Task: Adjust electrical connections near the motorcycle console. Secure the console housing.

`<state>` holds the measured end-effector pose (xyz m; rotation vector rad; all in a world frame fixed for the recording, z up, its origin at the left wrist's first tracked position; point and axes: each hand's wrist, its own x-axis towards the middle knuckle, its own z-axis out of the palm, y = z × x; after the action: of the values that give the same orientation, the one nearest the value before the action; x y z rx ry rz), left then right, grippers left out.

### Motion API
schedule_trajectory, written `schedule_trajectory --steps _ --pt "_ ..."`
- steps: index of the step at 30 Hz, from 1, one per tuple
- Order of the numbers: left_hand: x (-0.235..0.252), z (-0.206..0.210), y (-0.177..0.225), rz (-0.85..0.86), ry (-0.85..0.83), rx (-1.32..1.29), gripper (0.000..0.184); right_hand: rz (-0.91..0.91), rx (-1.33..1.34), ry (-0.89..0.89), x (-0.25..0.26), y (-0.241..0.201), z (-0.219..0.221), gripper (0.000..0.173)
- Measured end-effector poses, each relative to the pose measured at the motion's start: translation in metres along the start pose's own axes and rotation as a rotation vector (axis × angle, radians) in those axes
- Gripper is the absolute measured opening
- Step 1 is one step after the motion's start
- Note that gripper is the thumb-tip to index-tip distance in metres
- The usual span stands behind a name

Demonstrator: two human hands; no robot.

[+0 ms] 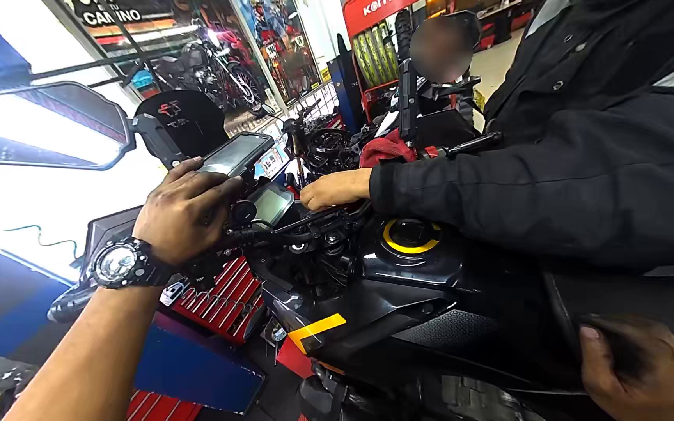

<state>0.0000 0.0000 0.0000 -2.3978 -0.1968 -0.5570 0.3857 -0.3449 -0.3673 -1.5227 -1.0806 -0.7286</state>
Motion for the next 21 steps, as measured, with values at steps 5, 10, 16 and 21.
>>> schedule_trajectory --steps 5,10,16,21 --pt "0.0 0.0 -0.003 -0.01 -0.006 0.019 0.038 -0.077 0.041 0.008 -0.017 0.025 0.004 0.024" --pt "0.0 0.001 -0.002 0.002 -0.008 0.015 0.037 -0.091 0.034 0.041 -0.016 0.026 0.005 0.025" --pt "0.0 0.001 -0.002 0.006 0.008 0.012 0.037 -0.083 0.011 0.009 -0.015 0.023 0.003 0.026" --pt "0.0 0.0 -0.001 0.002 -0.007 0.012 0.038 -0.092 0.01 0.031 -0.014 0.021 0.003 0.024"
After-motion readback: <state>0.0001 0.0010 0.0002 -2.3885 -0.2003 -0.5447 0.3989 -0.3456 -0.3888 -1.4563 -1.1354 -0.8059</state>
